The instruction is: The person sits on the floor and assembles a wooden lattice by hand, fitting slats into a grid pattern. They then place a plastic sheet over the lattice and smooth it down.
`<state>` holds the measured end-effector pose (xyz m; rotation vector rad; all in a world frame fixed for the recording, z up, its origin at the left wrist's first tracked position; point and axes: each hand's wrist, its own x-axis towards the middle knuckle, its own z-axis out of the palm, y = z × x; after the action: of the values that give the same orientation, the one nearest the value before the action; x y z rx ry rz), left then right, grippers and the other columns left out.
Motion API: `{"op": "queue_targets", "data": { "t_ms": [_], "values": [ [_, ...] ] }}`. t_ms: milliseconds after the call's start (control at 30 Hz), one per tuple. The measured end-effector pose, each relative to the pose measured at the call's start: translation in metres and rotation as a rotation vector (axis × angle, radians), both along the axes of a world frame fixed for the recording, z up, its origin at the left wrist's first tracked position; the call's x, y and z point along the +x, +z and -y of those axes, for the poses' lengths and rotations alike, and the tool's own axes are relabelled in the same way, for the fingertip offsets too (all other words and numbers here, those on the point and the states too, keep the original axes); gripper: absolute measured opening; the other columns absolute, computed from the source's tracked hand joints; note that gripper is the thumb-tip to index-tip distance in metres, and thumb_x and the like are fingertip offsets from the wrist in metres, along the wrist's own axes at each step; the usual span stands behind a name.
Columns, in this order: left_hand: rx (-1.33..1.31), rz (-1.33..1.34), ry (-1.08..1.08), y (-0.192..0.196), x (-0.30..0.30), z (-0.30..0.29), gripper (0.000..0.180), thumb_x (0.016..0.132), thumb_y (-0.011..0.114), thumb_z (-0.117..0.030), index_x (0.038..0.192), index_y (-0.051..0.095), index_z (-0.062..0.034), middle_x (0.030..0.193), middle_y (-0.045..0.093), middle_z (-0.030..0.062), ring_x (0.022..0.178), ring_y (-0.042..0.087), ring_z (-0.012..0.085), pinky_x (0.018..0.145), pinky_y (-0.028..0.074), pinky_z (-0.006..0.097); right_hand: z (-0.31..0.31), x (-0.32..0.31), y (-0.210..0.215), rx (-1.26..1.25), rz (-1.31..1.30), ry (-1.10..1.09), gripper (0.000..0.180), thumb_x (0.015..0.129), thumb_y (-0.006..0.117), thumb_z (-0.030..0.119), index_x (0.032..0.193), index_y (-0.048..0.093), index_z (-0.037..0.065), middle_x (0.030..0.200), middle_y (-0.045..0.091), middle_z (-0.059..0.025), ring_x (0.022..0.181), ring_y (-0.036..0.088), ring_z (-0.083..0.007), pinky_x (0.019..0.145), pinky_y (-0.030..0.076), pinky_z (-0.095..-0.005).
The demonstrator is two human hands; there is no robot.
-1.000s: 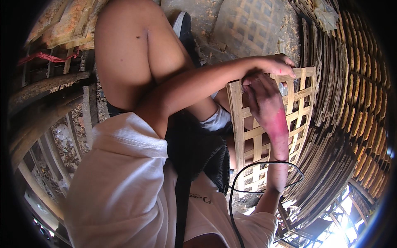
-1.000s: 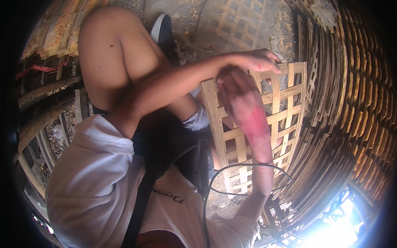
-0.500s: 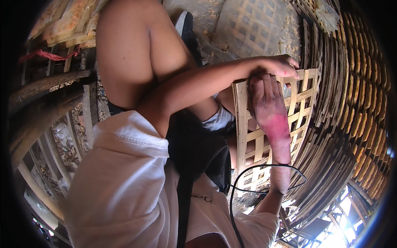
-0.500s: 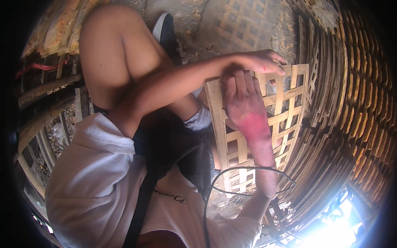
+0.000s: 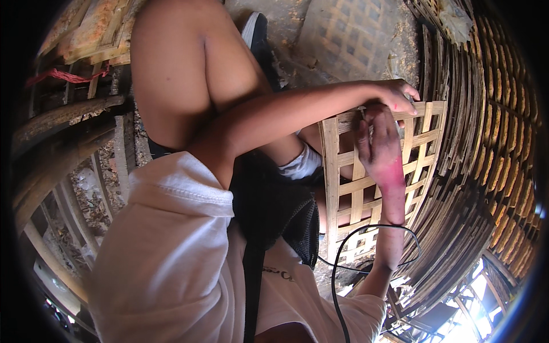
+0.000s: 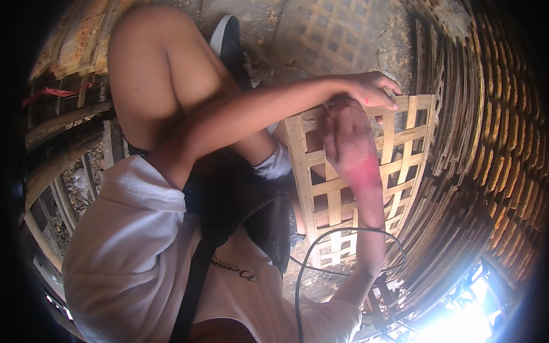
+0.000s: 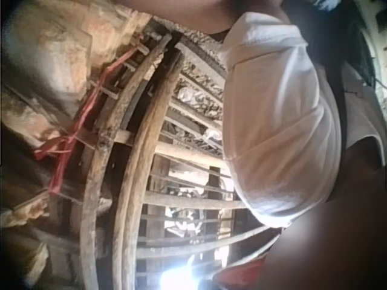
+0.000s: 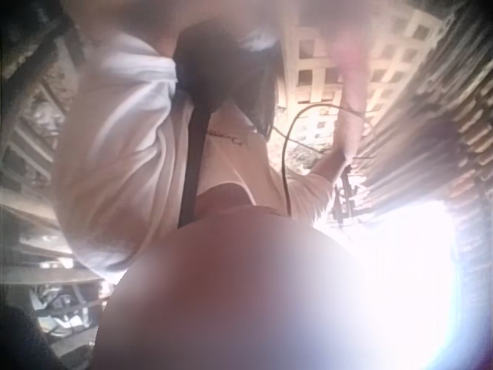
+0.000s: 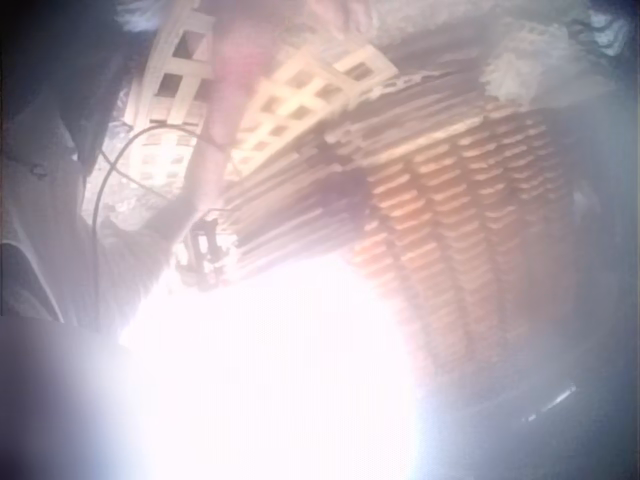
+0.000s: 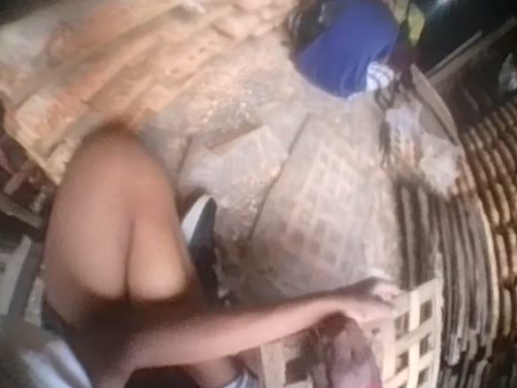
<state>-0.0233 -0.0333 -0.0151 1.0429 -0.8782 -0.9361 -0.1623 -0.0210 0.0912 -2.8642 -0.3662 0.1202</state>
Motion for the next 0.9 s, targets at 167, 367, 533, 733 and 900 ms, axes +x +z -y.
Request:
{"op": "queue_targets", "data": {
  "t_ms": [167,367,533,733,900],
  "values": [
    [0.037,-0.047,0.006,0.005,-0.003,-0.004,0.061,0.089,0.078,-0.033,0.140,0.060,-0.0043,0.125,0.070,0.0169,0.122,0.065,0.0250,0.099,0.051,0.036,0.008,-0.008,-0.001,-0.030,0.203,-0.133,0.014,0.100,0.056,0.002,0.113,0.053,0.000,0.102,0.059,-0.0209,0.092,0.062,-0.0428,0.080,0.050,-0.0496],
    [0.105,-0.165,0.021,0.012,-0.007,-0.019,0.069,0.088,0.078,-0.033,0.146,0.056,-0.0038,0.146,0.056,0.0230,0.138,0.053,0.0315,0.112,0.043,0.040,0.032,-0.025,0.011,0.386,0.376,-0.554,0.004,0.102,0.062,0.004,0.104,0.059,0.000,0.093,0.070,-0.0103,0.089,0.069,-0.0164,0.085,0.054,-0.0321],
    [0.065,-0.159,0.038,0.017,-0.008,-0.022,0.065,0.089,0.077,-0.027,0.144,0.056,-0.0002,0.133,0.066,0.0199,0.114,0.069,0.0268,0.103,0.051,0.037,0.009,-0.042,0.016,0.347,0.177,-0.539,0.010,0.096,0.069,0.000,0.105,0.070,0.003,0.096,0.073,-0.0056,0.088,0.068,-0.0116,0.083,0.053,-0.0277],
    [0.009,-0.322,-0.026,0.019,-0.010,-0.022,0.059,0.091,0.074,-0.020,0.142,0.056,0.0045,0.125,0.071,0.0181,0.086,0.077,0.0193,0.091,0.056,0.033,-0.025,-0.042,-0.004,0.165,0.058,-0.326,0.014,0.091,0.072,0.003,0.105,0.072,0.003,0.091,0.070,-0.0090,0.077,0.062,-0.0200,0.075,0.050,-0.0323],
    [0.037,-0.275,-0.009,0.021,-0.010,-0.021,0.062,0.090,0.075,-0.019,0.144,0.054,0.0040,0.125,0.070,0.0185,0.087,0.077,0.0194,0.091,0.056,0.033,-0.026,-0.043,-0.009,0.193,0.067,-0.364,0.012,0.089,0.073,0.007,0.101,0.070,0.005,0.093,0.068,-0.0102,0.086,0.064,-0.0308,0.081,0.049,-0.0407]
  ]
}}
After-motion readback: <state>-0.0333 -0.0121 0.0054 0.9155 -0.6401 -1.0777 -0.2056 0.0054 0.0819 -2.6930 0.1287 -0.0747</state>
